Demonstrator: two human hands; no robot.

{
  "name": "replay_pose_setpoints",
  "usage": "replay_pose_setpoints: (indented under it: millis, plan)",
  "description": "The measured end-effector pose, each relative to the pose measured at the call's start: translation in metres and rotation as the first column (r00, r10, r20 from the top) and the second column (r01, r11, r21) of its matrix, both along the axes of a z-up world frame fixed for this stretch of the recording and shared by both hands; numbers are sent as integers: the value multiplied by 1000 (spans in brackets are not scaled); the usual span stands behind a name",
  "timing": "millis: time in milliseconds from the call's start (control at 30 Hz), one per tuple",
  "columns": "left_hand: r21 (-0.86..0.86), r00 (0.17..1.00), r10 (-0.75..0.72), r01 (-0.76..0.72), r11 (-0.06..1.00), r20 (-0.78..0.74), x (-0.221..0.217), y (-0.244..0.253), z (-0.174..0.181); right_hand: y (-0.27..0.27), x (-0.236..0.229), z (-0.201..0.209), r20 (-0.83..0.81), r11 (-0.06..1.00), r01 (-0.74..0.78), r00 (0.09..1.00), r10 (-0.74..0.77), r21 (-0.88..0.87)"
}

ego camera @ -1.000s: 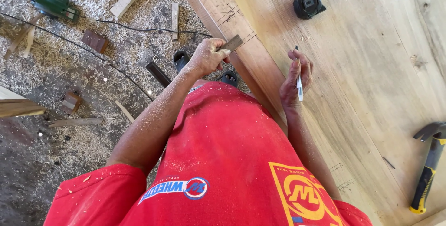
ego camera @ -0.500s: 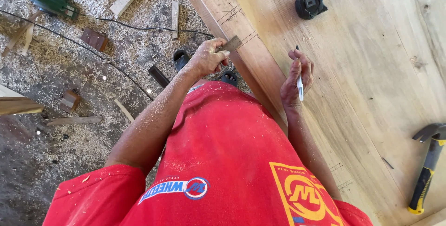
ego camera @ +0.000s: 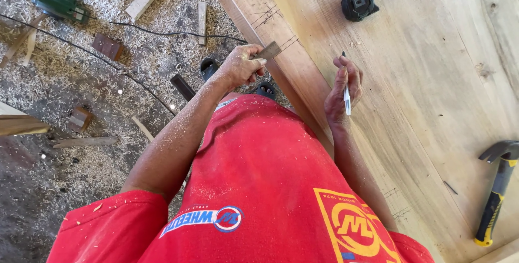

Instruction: The person is measuring and marking lines on a large wooden slab using a measuring tape, an L-square, and a pen.

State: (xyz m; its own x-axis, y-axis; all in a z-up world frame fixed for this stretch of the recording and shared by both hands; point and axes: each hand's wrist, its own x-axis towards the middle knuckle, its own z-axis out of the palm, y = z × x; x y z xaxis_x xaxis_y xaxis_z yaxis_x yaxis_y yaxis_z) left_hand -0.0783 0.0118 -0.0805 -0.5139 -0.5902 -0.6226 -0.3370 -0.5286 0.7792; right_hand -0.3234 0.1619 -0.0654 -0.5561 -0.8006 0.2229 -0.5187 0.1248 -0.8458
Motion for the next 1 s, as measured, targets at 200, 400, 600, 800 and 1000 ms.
replay_pose_setpoints:
  millis: [200,400,600,800,1000]
  plan:
    - [0,1000,-3,3,1000,9,-2,-1,8,-5,5,1,23,999,-6,1000,7,-44]
    - [-14,998,-49,50,999,49,-2,-5,17,-40,35,10,453,987,-147,877,162,-67]
    - [-6,999,-40,40,999,36,-3,-3,12,-62,47,14,350,968,-249,910,221,36]
    - [-17,999,-30,31,999,34,-3,-4,16,-71,46,3,310,962,-271,919,245,43]
    - [-10,999,-40,40,999,11,-3,-5,10,-77,47,6,327,942,-329,900,289,71]
